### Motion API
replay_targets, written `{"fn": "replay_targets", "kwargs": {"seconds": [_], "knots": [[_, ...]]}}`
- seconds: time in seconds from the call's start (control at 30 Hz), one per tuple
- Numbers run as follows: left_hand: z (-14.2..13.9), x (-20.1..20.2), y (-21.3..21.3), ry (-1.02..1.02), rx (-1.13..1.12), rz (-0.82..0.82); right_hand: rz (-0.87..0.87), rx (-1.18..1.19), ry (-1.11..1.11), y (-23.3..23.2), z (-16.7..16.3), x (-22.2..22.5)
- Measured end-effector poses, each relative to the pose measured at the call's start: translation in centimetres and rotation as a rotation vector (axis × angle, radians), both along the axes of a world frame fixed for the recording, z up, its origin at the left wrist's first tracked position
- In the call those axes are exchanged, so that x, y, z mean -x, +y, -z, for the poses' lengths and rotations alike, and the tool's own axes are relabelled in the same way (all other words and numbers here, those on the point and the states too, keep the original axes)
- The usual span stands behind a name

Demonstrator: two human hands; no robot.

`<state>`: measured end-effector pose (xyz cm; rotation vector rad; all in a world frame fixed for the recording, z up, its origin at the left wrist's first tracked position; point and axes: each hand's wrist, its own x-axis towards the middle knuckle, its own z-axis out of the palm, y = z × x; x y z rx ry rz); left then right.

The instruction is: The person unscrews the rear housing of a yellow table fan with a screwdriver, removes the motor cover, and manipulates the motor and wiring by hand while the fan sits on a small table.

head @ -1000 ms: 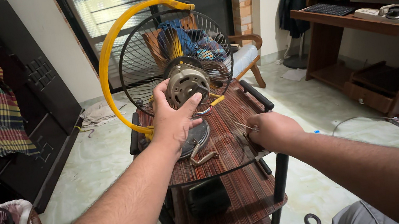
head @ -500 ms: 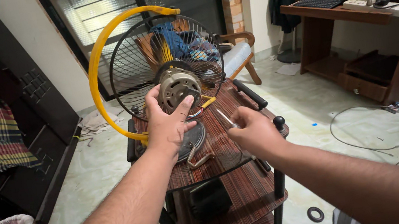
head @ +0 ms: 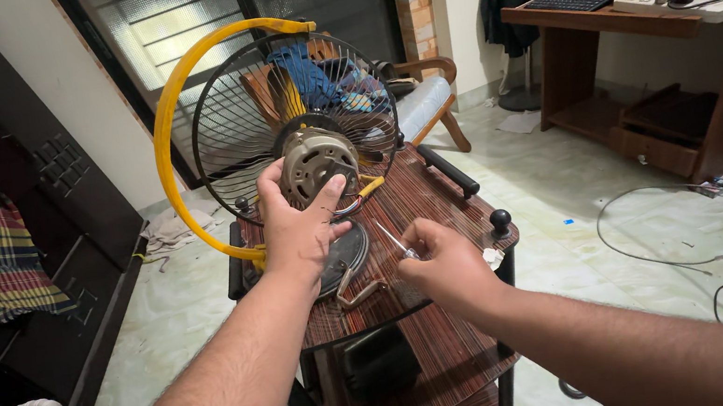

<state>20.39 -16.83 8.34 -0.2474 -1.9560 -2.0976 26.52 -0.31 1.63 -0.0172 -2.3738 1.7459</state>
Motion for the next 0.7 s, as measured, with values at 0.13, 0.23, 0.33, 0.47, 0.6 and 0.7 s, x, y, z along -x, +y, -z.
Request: {"fn": "replay_targets", "kwargs": {"seconds": [0.13,0.23,0.33,0.47,0.6,0.7], "knots": [[0.2,0.0,-0.1,0.01,0.014,-0.012,0.003,0.01,-0.033,0.0,0.1,-0.1],[0.4,0.0,-0.2,0.03,0.028,-0.02,-0.001,0.011,-0.058,-0.1,0.2,-0.4],[0.5,0.1,-0.2,0.037,0.031,-0.024,-0.019,-0.035,0.048,-0.3,0.7,-1.1],[0.7,0.1,-0.2,0.048,0.036,-0.026,-0.005,-0.125,0.049,-0.4,1.1,-2.1],[0.8,0.0,-0.2,0.069,0.049,-0.038,-0.013,-0.146,-0.013,-0.4,0.9,-2.7],[0.9,-0.1,-0.2,0.095,0.047,-0.039,-0.01,-0.162,0.036,-0.6,1.0,-3.2]]}}
